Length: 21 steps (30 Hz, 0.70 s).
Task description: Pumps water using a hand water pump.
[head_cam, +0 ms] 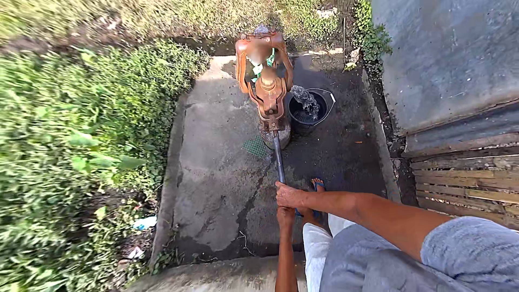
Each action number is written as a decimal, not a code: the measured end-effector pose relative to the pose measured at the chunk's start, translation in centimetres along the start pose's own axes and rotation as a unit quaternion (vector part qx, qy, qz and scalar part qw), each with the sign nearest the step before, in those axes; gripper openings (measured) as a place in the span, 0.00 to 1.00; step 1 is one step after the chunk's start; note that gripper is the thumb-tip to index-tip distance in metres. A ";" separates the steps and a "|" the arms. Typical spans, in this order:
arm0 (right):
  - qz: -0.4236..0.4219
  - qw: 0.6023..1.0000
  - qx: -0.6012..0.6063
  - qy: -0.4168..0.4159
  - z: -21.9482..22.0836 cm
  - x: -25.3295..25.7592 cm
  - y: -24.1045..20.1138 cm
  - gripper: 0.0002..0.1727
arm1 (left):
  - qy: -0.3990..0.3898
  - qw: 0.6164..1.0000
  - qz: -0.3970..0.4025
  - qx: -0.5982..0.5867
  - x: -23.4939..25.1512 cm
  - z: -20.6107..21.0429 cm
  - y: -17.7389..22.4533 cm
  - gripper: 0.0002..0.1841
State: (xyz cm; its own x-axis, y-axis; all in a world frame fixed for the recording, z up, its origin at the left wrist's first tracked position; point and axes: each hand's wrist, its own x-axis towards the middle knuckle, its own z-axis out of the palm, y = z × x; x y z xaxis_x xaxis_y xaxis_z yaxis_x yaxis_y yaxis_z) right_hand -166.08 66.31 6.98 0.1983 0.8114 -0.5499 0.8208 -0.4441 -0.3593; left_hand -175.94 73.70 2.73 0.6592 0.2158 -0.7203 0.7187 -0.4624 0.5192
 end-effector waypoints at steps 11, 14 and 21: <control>-0.065 0.997 -0.027 -0.016 -14.0 -9.3 -4.1 0.14 | -0.074 0.996 0.027 -0.039 -15.5 -10.9 11.0 0.11; -0.042 0.998 -0.043 -0.026 -11.2 -5.6 -4.3 0.13 | 0.008 0.994 0.004 0.107 -11.5 -9.4 8.3 0.14; -0.015 0.998 -0.050 -0.044 -6.1 -1.3 -3.3 0.12 | 0.029 0.988 -0.025 0.150 -5.9 -5.6 3.7 0.16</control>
State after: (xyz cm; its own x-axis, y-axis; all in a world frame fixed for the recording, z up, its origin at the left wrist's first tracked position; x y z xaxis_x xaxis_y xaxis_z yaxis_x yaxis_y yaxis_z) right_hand -165.72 69.06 13.49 0.1281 0.7854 -0.6056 0.8756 -0.3763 -0.3028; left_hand -175.93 75.53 11.44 0.6420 0.2908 -0.7094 0.6593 -0.6816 0.3172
